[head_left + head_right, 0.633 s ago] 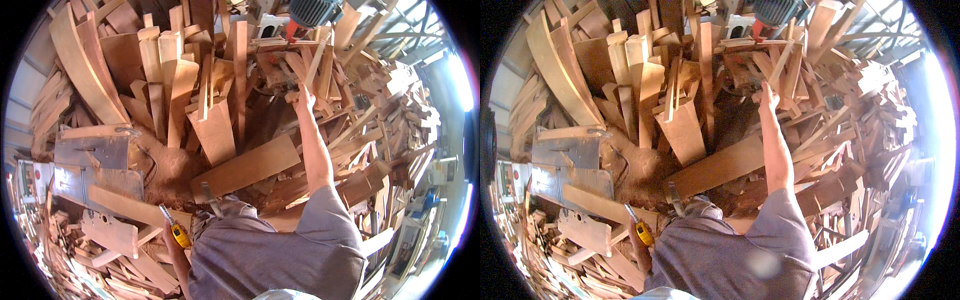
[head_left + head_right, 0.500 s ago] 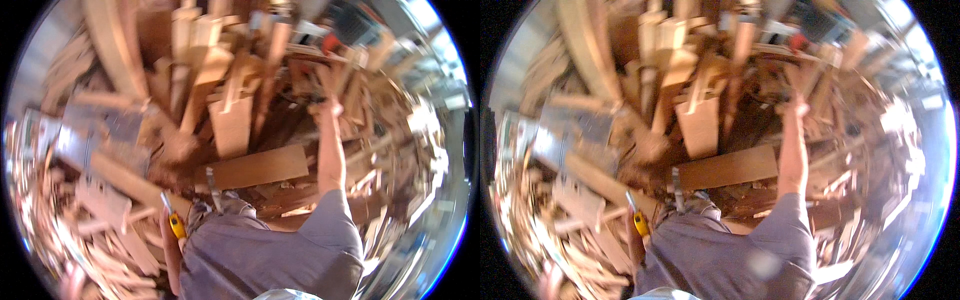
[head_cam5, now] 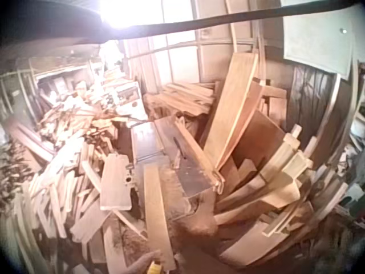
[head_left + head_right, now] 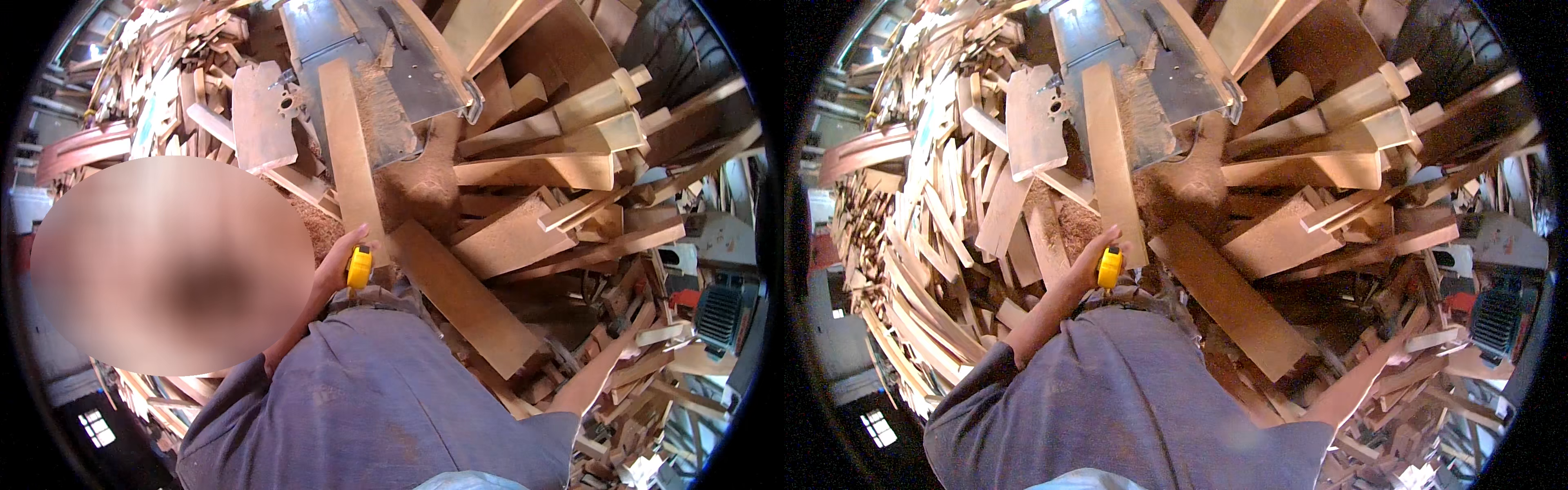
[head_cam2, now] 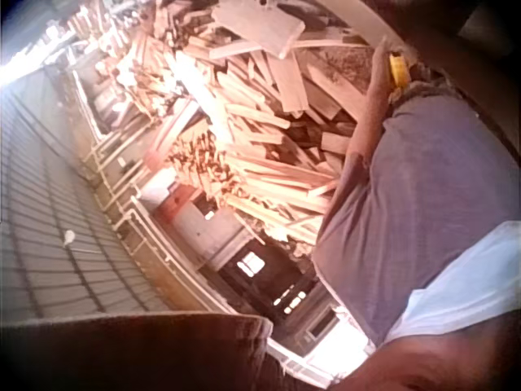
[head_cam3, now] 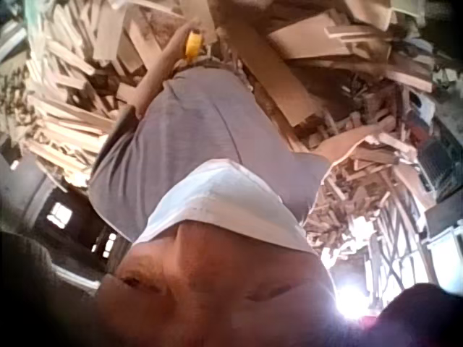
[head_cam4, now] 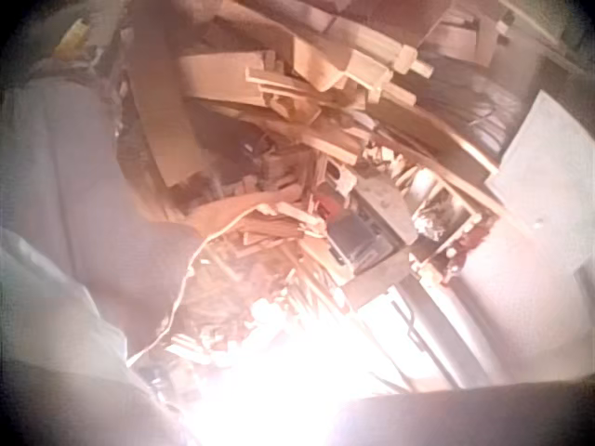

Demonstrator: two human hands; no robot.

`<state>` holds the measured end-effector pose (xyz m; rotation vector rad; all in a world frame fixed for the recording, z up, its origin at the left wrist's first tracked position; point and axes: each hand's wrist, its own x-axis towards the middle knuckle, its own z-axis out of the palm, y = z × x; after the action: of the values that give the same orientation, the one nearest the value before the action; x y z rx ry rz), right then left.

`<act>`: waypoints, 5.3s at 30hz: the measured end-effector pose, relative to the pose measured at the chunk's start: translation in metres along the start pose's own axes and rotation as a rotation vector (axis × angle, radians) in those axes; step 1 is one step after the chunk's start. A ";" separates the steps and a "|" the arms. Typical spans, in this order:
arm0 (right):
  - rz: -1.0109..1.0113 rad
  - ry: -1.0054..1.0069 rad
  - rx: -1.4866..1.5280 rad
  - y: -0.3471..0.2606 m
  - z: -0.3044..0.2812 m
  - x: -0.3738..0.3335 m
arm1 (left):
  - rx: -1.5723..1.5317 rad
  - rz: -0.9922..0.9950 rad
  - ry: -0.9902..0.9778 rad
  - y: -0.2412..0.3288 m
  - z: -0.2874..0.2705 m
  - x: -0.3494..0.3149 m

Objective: The person measures a wooden board using a tape measure, feeds it across a jointer machine to plane its surfaces, and sets the board onto a pile of wood.

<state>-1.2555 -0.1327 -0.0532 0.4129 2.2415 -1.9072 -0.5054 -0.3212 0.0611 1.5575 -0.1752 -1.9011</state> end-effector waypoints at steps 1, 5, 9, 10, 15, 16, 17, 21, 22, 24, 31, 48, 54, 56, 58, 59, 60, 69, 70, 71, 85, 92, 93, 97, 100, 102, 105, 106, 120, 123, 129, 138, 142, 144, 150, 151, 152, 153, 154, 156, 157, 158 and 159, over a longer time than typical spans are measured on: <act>-0.005 0.011 0.002 0.003 -0.006 -0.005 | -0.001 -0.064 -0.071 -0.002 -0.011 0.014; 0.031 -0.005 0.019 0.030 -0.027 -0.040 | 0.026 -0.025 -0.087 0.010 -0.013 0.018; 0.152 -0.288 0.077 0.095 -0.070 -0.082 | 0.118 0.033 -0.146 0.022 0.019 0.037; 0.120 -0.387 0.087 0.124 0.009 -0.196 | 0.173 0.171 -0.109 0.022 0.007 0.041; 0.761 -1.163 0.020 0.098 0.098 -0.474 | 0.427 0.298 -0.195 0.023 0.042 0.075; 0.816 -1.302 -0.062 0.079 0.115 -0.525 | 0.331 0.304 -0.171 0.029 0.065 0.063; 0.903 -1.312 0.032 0.073 0.126 -0.556 | 0.414 0.329 -0.347 0.033 0.070 0.064; 0.898 -1.194 0.179 0.062 0.152 -0.604 | 0.768 0.726 -0.214 0.021 0.084 0.088; 0.943 -1.173 0.185 0.082 0.150 -0.584 | 0.920 0.942 -0.257 0.027 0.081 0.093; 0.853 -1.239 0.149 0.082 0.139 -0.559 | 1.063 1.156 -0.293 0.047 0.067 0.101; 0.531 -1.054 -0.842 0.106 -0.017 -0.485 | 1.315 0.939 0.519 0.126 -0.011 0.161; 0.673 -1.372 -0.696 0.076 -0.050 -0.509 | 1.051 0.458 0.646 0.164 0.009 0.207; 0.554 -1.332 -0.875 0.137 -0.063 -0.478 | -0.013 0.575 -0.099 0.187 -0.019 0.186; 0.641 -1.374 -0.728 0.106 -0.046 -0.496 | -0.115 0.665 -0.115 0.198 -0.022 0.175; 0.737 -1.440 -0.618 0.034 -0.017 -0.536 | -0.304 0.649 -0.244 0.207 -0.047 0.164; 0.602 -1.542 -0.581 -0.007 -0.002 -0.564 | -0.398 0.539 -0.174 0.210 -0.059 0.163; 0.515 -1.545 -0.542 -0.020 -0.001 -0.574 | -0.446 0.533 -0.192 0.216 -0.035 0.161; 0.794 -1.250 -0.532 0.068 -0.016 -0.539 | -0.647 0.612 -0.700 0.227 -0.008 0.131; 0.743 -1.254 -0.558 0.074 -0.019 -0.539 | -0.658 0.626 -0.718 0.225 -0.006 0.136; 0.689 -1.257 -0.583 0.079 -0.025 -0.539 | -0.670 0.638 -0.738 0.223 -0.003 0.141; 0.407 -1.210 -0.666 0.132 -0.042 -0.543 | -0.530 0.609 -0.232 0.221 -0.056 0.173; 0.006 -1.118 -0.745 0.160 -0.046 -0.539 | -0.492 0.492 -0.051 0.208 -0.059 0.195; -0.096 -1.013 -0.972 0.159 -0.044 -0.541 | -0.495 0.495 -0.016 0.203 -0.061 0.204; -0.455 -0.889 -1.081 0.124 -0.037 -0.549 | -0.366 0.533 0.128 0.188 -0.078 0.231; -0.067 -1.027 -0.805 0.097 0.006 -0.556 | -0.270 0.629 0.272 0.189 -0.081 0.226; 0.044 -1.182 -0.713 0.096 0.043 -0.569 | -0.134 0.647 0.328 0.196 -0.067 0.224; 0.209 -1.408 -0.558 0.124 0.110 -0.592 | 0.168 0.674 0.560 0.208 -0.059 0.225; 0.230 -1.496 -0.576 0.133 0.132 -0.603 | 0.343 0.668 0.708 0.212 -0.056 0.226; 0.154 -1.458 -0.707 0.180 0.168 -0.618 | 1.321 0.339 0.833 0.172 0.039 0.224; 0.106 -1.317 -0.594 0.203 0.124 -0.574 | 1.289 0.322 0.625 0.131 0.081 0.206; 0.018 -1.236 -0.735 0.159 0.037 -0.472 | 1.219 0.618 0.542 0.007 0.128 0.164; 0.021 -1.303 -0.645 0.132 0.018 -0.445 | 1.056 0.592 0.530 -0.003 0.126 0.116; 0.191 -1.374 -0.568 0.162 0.063 -0.473 | 1.101 0.478 0.616 0.041 0.101 0.140; 0.227 -1.415 -0.587 0.156 0.094 -0.502 | 1.116 0.510 0.651 0.064 0.078 0.157; 0.270 -1.460 -0.576 0.175 0.151 -0.544 | 1.388 0.845 0.662 0.121 0.036 0.186; 0.264 -1.473 -0.562 0.178 0.159 -0.548 | 1.455 0.895 0.622 0.131 0.033 0.194; 0.259 -1.484 -0.548 0.179 0.166 -0.551 | 1.453 0.891 0.623 0.141 0.031 0.202; 0.259 -1.483 -0.553 0.181 0.173 -0.552 | 1.464 0.942 0.605 0.150 0.031 0.211; 0.250 -1.493 -0.579 0.184 0.180 -0.554 | 1.474 0.993 0.590 0.158 0.028 0.222; 0.243 -1.501 -0.609 0.188 0.191 -0.555 | 1.498 0.972 0.599 0.170 0.024 0.243; 0.223 -1.505 -0.646 0.187 0.194 -0.556 | 1.525 0.955 0.603 0.174 0.024 0.252; 0.204 -1.509 -0.683 0.187 0.197 -0.558 | 1.526 0.949 0.598 0.177 0.021 0.259; 0.208 -1.506 -0.689 0.188 0.201 -0.562 | 1.542 0.983 0.632 0.180 0.017 0.266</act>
<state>-0.6741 -0.3599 -0.0919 -0.6582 1.4272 -0.6432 -0.4661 -0.6147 -0.0639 2.1161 -1.9744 -0.2032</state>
